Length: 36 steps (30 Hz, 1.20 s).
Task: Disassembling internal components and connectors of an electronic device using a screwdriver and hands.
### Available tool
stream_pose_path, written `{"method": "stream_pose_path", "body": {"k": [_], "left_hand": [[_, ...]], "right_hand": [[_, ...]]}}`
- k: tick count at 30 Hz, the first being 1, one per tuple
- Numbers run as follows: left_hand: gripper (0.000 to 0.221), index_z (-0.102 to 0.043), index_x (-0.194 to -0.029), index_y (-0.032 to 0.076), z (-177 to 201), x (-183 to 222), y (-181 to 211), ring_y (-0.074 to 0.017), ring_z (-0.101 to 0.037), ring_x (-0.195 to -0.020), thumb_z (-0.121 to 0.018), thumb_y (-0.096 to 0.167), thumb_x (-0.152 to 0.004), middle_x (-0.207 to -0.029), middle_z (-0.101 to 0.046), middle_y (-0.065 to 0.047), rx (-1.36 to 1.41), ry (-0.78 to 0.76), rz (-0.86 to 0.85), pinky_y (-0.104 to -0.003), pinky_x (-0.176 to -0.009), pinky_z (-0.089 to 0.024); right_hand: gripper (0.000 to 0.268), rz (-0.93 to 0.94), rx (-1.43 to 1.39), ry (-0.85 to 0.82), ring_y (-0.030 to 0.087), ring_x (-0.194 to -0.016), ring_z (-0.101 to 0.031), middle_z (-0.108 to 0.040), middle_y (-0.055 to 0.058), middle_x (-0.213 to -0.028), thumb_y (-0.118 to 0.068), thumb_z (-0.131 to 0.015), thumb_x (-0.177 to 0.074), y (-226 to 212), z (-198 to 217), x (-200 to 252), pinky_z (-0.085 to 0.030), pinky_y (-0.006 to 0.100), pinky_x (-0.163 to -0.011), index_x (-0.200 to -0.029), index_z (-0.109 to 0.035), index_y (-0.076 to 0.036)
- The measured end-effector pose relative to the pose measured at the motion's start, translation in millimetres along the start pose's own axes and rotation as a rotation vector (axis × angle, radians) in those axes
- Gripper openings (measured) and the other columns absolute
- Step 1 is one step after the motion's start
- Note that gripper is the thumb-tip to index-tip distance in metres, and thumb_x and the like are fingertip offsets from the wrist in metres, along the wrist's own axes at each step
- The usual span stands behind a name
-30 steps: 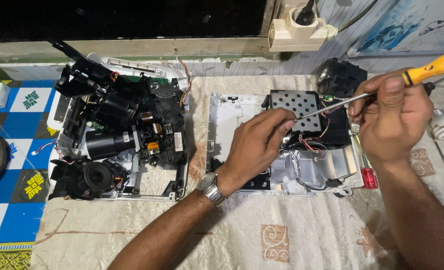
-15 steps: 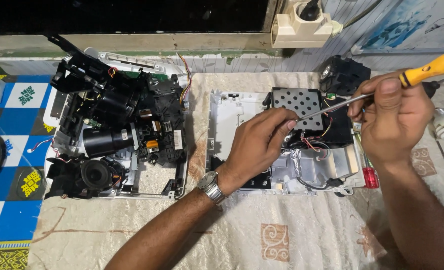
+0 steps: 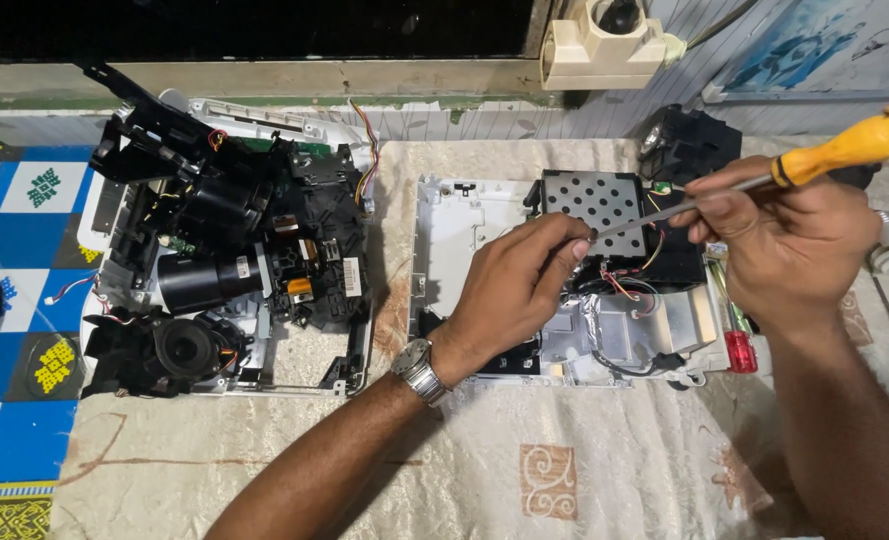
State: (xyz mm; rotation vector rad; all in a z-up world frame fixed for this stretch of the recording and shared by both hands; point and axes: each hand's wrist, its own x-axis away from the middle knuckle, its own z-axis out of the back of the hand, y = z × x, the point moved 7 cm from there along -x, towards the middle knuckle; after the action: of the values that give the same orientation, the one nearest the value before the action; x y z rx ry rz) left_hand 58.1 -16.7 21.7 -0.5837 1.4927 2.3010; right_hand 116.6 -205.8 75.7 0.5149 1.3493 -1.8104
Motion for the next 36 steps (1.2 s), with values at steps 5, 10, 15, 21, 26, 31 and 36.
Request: {"method": "stream_pose_path", "body": {"k": [5,10,15,21,26,31,36], "left_hand": [[0.022,-0.061,-0.112,0.006,-7.6,1.0,2.5,-0.0246,-0.07,-0.096,-0.045,0.022,-0.107,-0.106,-0.071,-0.008,-0.034,-0.032,-0.065,-0.036,-0.082,-0.057],[0.027,-0.06,-0.118,0.006,-19.6,2.4,-7.2,-0.0279,-0.071,-0.104,-0.041,0.022,-0.108,-0.113,-0.073,-0.012,-0.051,-0.141,-0.062,-0.042,-0.091,-0.059],[0.03,-0.059,-0.126,0.006,-21.1,2.1,-9.5,-0.0285,-0.072,-0.109,-0.04,0.017,-0.107,-0.124,-0.072,-0.015,-0.092,-0.186,-0.034,-0.042,-0.095,-0.061],[0.028,-0.061,-0.125,0.007,-14.0,2.0,-5.9,-0.0273,-0.075,-0.102,-0.042,0.011,-0.104,-0.123,-0.072,-0.014,-0.118,-0.165,-0.045,-0.037,-0.081,-0.065],[0.03,-0.062,-0.124,0.008,-2.2,-2.1,-7.5,-0.0228,-0.075,-0.09,-0.043,0.008,-0.101,-0.119,-0.074,-0.011,-0.13,-0.09,-0.002,-0.035,-0.069,-0.063],[0.024,-0.061,-0.119,0.01,13.7,-3.3,-10.7,-0.0074,-0.048,-0.048,-0.042,0.011,-0.104,-0.109,-0.075,-0.007,-0.099,0.064,0.061,-0.023,-0.044,-0.048],[0.022,-0.061,-0.118,0.01,21.0,-5.0,-5.2,-0.0067,-0.042,-0.044,-0.043,0.014,-0.106,-0.103,-0.074,-0.006,-0.164,0.115,0.046,-0.021,-0.037,-0.038]], "right_hand": [[0.017,0.096,0.098,-0.05,0.027,-0.065,-0.069,-0.067,0.025,-0.081,0.003,-0.067,-0.106,-4.5,-1.6,-3.0,-0.058,0.03,-0.058,-0.102,-0.065,0.019],[0.014,0.134,0.319,-0.12,0.024,-0.068,-0.067,-0.072,0.02,-0.083,0.004,-0.079,-0.104,-7.4,-5.7,-4.6,-0.047,0.03,-0.059,-0.101,-0.072,0.016],[0.017,0.051,0.377,-0.262,0.018,-0.063,-0.067,-0.074,0.016,-0.083,0.0,-0.082,-0.099,-3.2,-21.5,-7.6,-0.045,0.026,-0.045,-0.091,-0.071,0.01],[0.017,0.007,0.397,-0.303,0.012,-0.051,-0.053,-0.068,0.007,-0.072,-0.007,-0.082,-0.098,2.4,-27.8,-7.6,-0.038,0.025,-0.042,-0.091,-0.073,0.006],[0.024,-0.052,0.414,-0.344,0.01,-0.048,-0.049,-0.064,0.003,-0.065,-0.015,-0.082,-0.096,18.3,-30.3,1.2,-0.036,0.025,-0.039,-0.082,-0.069,0.0],[0.022,-0.069,0.404,-0.37,0.01,-0.046,-0.047,-0.06,0.002,-0.061,-0.014,-0.083,-0.094,23.1,-35.4,3.9,-0.036,0.025,-0.038,-0.084,-0.071,0.001],[0.034,-0.031,0.42,-0.359,0.01,-0.05,-0.045,-0.059,0.003,-0.062,-0.014,-0.086,-0.093,23.1,-37.2,4.4,-0.034,0.027,-0.043,-0.071,-0.064,-0.001]]}}
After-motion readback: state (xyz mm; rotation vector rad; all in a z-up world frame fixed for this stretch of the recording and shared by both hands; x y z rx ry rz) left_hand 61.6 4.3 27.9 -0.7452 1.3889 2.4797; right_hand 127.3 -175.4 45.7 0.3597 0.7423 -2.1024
